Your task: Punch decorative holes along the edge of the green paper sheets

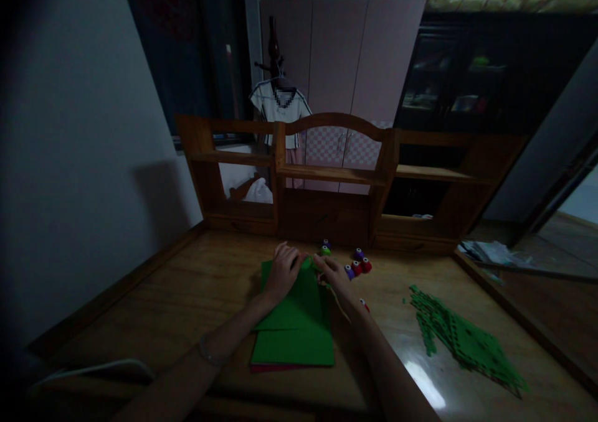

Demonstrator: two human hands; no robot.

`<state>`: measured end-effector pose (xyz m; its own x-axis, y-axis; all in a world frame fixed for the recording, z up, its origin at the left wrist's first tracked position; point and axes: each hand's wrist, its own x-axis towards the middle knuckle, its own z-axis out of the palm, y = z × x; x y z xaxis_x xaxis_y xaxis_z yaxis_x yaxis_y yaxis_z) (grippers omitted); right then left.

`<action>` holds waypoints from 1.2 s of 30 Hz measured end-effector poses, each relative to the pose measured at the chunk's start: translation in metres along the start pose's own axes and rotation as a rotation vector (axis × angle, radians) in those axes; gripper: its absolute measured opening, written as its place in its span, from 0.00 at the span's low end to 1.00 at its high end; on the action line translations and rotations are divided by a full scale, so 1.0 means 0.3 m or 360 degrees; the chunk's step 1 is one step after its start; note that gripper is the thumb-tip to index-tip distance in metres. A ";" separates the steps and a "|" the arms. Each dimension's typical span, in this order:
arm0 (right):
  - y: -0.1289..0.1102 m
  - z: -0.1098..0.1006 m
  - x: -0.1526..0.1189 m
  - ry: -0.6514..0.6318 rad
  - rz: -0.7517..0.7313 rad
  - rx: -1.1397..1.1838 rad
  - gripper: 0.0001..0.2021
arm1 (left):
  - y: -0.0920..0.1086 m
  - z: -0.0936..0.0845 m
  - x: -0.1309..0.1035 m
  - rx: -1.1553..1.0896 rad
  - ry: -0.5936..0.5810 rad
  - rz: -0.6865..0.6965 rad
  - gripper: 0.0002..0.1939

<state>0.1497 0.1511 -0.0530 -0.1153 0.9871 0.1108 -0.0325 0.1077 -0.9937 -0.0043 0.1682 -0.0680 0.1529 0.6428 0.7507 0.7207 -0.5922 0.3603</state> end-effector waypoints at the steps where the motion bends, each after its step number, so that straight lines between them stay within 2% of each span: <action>1: 0.000 0.000 0.000 -0.0004 -0.0003 -0.0005 0.19 | 0.001 -0.001 0.000 -0.0003 0.0004 0.0001 0.11; 17: 0.019 -0.007 0.014 -0.0014 0.0009 -0.0034 0.22 | 0.003 -0.008 0.000 -0.0030 0.0044 -0.0015 0.12; 28: 0.011 -0.015 0.005 -0.0060 -0.0086 -0.0079 0.18 | -0.004 0.011 -0.001 -0.0022 0.0052 -0.0001 0.12; 36: 0.002 -0.021 0.005 -0.0110 -0.0050 -0.0124 0.18 | -0.006 -0.002 0.003 0.0022 0.0076 -0.0065 0.12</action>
<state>0.1559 0.1534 -0.0536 -0.1838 0.9729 0.1403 0.0398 0.1499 -0.9879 -0.0058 0.1695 -0.0677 0.0910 0.6424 0.7610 0.7352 -0.5588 0.3837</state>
